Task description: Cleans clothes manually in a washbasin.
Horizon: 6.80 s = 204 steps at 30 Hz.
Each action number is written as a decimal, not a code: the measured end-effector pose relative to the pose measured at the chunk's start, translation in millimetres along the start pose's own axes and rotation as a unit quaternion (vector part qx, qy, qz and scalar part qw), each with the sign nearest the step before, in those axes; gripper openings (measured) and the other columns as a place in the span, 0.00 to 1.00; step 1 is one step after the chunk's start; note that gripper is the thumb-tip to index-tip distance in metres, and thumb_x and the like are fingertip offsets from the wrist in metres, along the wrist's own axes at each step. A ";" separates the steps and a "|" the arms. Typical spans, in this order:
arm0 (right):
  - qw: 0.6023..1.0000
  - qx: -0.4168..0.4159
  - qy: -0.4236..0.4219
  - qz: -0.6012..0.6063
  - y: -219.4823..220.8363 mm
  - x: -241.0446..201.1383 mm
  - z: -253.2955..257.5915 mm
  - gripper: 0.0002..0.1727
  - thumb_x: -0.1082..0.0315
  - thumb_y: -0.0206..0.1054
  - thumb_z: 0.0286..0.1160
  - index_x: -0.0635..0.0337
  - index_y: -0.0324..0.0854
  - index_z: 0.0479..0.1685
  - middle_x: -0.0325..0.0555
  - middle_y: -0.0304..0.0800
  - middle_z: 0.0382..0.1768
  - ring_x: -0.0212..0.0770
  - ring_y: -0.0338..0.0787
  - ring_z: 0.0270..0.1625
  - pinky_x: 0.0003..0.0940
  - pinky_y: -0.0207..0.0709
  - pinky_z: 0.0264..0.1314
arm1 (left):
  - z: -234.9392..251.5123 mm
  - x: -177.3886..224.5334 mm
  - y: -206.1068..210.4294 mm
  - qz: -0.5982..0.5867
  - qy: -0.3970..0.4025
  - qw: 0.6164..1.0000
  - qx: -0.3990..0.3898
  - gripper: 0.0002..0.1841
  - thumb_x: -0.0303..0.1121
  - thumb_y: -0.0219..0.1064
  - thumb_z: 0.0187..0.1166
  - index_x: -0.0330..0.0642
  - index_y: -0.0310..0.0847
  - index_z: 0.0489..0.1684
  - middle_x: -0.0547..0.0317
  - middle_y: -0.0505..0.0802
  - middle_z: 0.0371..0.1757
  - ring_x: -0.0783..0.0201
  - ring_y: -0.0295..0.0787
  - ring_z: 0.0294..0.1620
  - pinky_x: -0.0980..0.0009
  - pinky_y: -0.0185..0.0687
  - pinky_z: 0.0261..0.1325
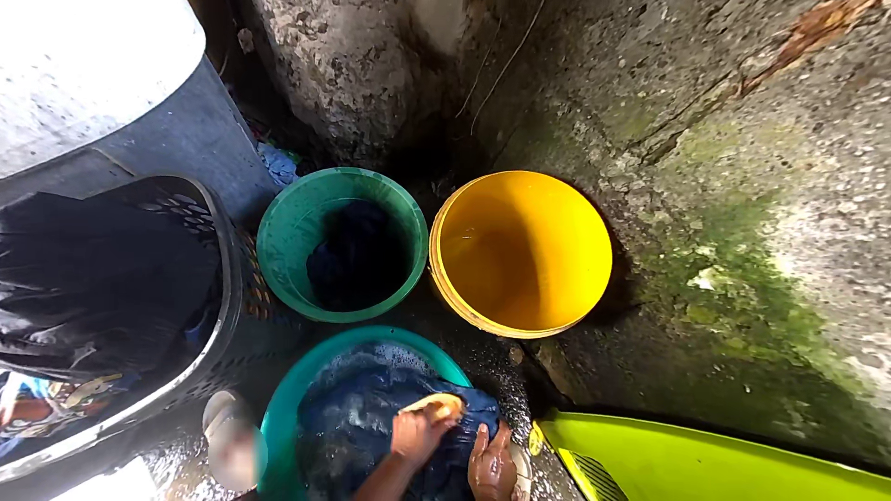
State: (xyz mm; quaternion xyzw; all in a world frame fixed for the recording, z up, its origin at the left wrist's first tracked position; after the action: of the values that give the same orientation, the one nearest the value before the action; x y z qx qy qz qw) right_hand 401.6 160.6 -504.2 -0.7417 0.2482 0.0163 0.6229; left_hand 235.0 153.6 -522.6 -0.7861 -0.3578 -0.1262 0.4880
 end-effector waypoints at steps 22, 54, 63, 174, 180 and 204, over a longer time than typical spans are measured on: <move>0.863 -0.416 -0.221 -0.181 32.1 -151.2 17.5 0.27 0.52 0.56 0.89 0.60 0.75 0.79 0.59 0.82 0.75 0.57 0.75 0.82 0.61 0.54 0.88 | -48.8 -99.3 -34.8 0.091 -0.149 0.983 -0.052 0.18 0.34 0.56 0.88 0.47 0.84 0.71 0.44 0.93 0.64 0.41 0.88 0.69 0.41 0.80 0.69; 0.824 -0.464 -0.322 0.041 -56.2 -84.5 -59.1 0.16 0.69 0.62 0.84 0.71 0.83 0.61 0.66 0.90 0.53 0.59 0.89 0.60 0.57 0.77 0.69 | -70.5 -123.1 -56.1 -0.056 -0.248 0.967 0.017 0.35 0.34 0.69 0.79 0.52 0.64 0.90 0.39 0.88 0.70 0.40 0.86 0.71 0.43 0.80 0.72; 0.805 -0.386 -0.391 0.227 -173.5 -96.9 -50.8 0.11 0.77 0.61 0.76 0.73 0.85 0.49 0.48 0.92 0.45 0.27 0.89 0.50 0.27 0.82 0.61 | -64.3 -91.5 -62.9 -0.037 -0.195 0.980 -0.022 0.23 0.35 0.66 0.79 0.51 0.81 0.76 0.40 0.90 0.69 0.37 0.85 0.72 0.36 0.79 0.69; 0.715 -0.367 -0.534 0.264 -204.0 -257.0 -91.5 0.16 0.63 0.62 0.85 0.72 0.83 0.43 0.49 0.87 0.37 0.30 0.85 0.44 0.27 0.77 0.51 | -108.6 -143.3 -131.8 -0.174 -0.270 0.946 0.032 0.25 0.43 0.64 0.88 0.23 0.82 0.64 0.25 0.87 0.66 0.34 0.82 0.73 0.40 0.72 0.77; 0.941 -0.214 -0.256 0.057 -125.9 -187.1 6.0 0.34 0.50 0.65 0.83 0.58 0.71 0.84 0.64 0.70 0.83 0.63 0.71 0.84 0.63 0.65 0.83 | -98.4 -190.3 -82.8 -0.209 -0.333 0.918 0.050 0.26 0.46 0.75 0.77 0.28 0.85 0.58 0.33 0.93 0.55 0.39 0.91 0.60 0.41 0.82 0.67; 0.871 -0.223 0.323 0.296 -36.7 79.5 -42.6 0.25 0.61 0.54 0.93 0.74 0.69 0.76 0.70 0.78 0.69 0.60 0.83 0.64 0.56 0.77 0.64 | -130.4 -88.5 -27.0 0.159 -0.076 0.958 -0.228 0.30 0.30 0.75 0.73 0.32 0.75 0.77 0.35 0.83 0.77 0.37 0.77 0.79 0.39 0.72 0.79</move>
State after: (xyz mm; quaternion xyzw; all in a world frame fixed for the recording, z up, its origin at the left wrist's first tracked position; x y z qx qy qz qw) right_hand 473.4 97.0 -487.5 -0.7165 0.6333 0.0146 0.2922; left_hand 173.1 10.2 -488.7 -0.9306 -0.2257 -0.0648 0.2809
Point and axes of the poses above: each hand's wrist, its own z-axis towards the middle knuckle, its own y-axis out of the palm, x = y × z, the point moved 4 cm from there along z, towards the middle knuckle
